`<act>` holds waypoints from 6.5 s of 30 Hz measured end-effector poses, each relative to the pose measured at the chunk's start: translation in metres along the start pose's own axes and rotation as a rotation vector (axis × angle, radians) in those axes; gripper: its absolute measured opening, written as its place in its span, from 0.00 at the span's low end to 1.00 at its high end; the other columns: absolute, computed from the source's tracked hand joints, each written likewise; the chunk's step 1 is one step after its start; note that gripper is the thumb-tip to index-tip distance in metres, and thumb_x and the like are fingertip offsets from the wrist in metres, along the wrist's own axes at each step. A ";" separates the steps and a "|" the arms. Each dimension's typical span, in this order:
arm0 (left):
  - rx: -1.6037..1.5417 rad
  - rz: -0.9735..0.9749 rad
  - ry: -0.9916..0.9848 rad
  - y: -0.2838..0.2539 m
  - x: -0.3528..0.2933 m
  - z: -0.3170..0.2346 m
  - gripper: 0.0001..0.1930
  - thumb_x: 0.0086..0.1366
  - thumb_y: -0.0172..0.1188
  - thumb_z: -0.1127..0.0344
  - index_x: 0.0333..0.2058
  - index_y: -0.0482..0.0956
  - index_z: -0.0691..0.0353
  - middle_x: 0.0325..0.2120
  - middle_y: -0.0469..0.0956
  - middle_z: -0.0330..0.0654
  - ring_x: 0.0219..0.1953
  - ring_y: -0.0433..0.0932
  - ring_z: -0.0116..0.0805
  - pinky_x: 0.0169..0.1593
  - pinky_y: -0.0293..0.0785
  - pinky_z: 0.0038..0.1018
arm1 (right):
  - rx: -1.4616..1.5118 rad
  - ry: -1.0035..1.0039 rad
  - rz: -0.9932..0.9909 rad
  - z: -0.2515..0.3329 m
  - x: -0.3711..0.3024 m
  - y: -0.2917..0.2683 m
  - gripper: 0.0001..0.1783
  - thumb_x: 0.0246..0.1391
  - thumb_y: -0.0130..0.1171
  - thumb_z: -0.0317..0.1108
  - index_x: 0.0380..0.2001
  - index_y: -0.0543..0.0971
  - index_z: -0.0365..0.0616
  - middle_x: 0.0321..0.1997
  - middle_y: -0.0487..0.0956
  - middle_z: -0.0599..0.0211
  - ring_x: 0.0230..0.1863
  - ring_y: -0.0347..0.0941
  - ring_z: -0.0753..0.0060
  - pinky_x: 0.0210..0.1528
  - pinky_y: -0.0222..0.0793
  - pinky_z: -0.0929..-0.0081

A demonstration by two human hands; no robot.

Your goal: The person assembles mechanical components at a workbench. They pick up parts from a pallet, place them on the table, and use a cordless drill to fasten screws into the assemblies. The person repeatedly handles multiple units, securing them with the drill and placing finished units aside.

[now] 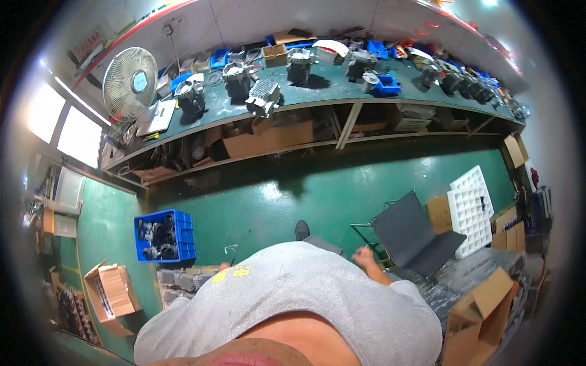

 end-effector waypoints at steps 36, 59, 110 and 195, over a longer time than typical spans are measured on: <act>-0.465 0.006 0.246 -0.306 0.525 -0.436 0.27 0.60 0.72 0.48 0.48 0.84 0.67 0.21 0.75 0.37 0.26 0.71 0.25 0.33 0.71 0.27 | 0.416 -0.437 -0.076 0.630 0.504 -0.291 0.43 0.39 0.74 0.41 0.59 0.74 0.31 0.46 0.83 0.49 0.46 0.80 0.51 0.50 0.78 0.59; -0.472 0.124 0.227 -0.306 0.540 -0.472 0.19 0.67 0.65 0.59 0.51 0.84 0.66 0.26 0.77 0.32 0.29 0.71 0.21 0.36 0.71 0.23 | 0.711 0.035 0.577 0.653 0.568 -0.399 0.37 0.61 0.57 0.63 0.58 0.78 0.42 0.51 0.81 0.63 0.50 0.79 0.68 0.42 0.86 0.53; -0.350 0.300 0.106 -0.292 0.563 -0.455 0.13 0.66 0.64 0.62 0.35 0.80 0.68 0.19 0.71 0.37 0.25 0.68 0.27 0.31 0.69 0.30 | 1.043 -0.143 0.159 0.625 0.550 -0.351 0.34 0.67 0.57 0.51 0.68 0.70 0.39 0.55 0.79 0.57 0.53 0.76 0.70 0.44 0.81 0.70; -0.830 -0.008 0.184 -0.408 0.448 -0.569 0.21 0.78 0.52 0.59 0.62 0.75 0.65 0.28 0.80 0.34 0.24 0.64 0.16 0.29 0.61 0.16 | 0.962 -0.438 0.087 0.713 0.569 -0.457 0.16 0.67 0.61 0.33 0.53 0.80 0.34 0.38 0.80 0.66 0.35 0.78 0.78 0.33 0.78 0.80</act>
Point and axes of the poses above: each hand's wrist, its own x-axis towards the middle knuckle, its own y-axis out of the palm, z = x × y, the point moved 2 cm from there along x, towards the middle knuckle
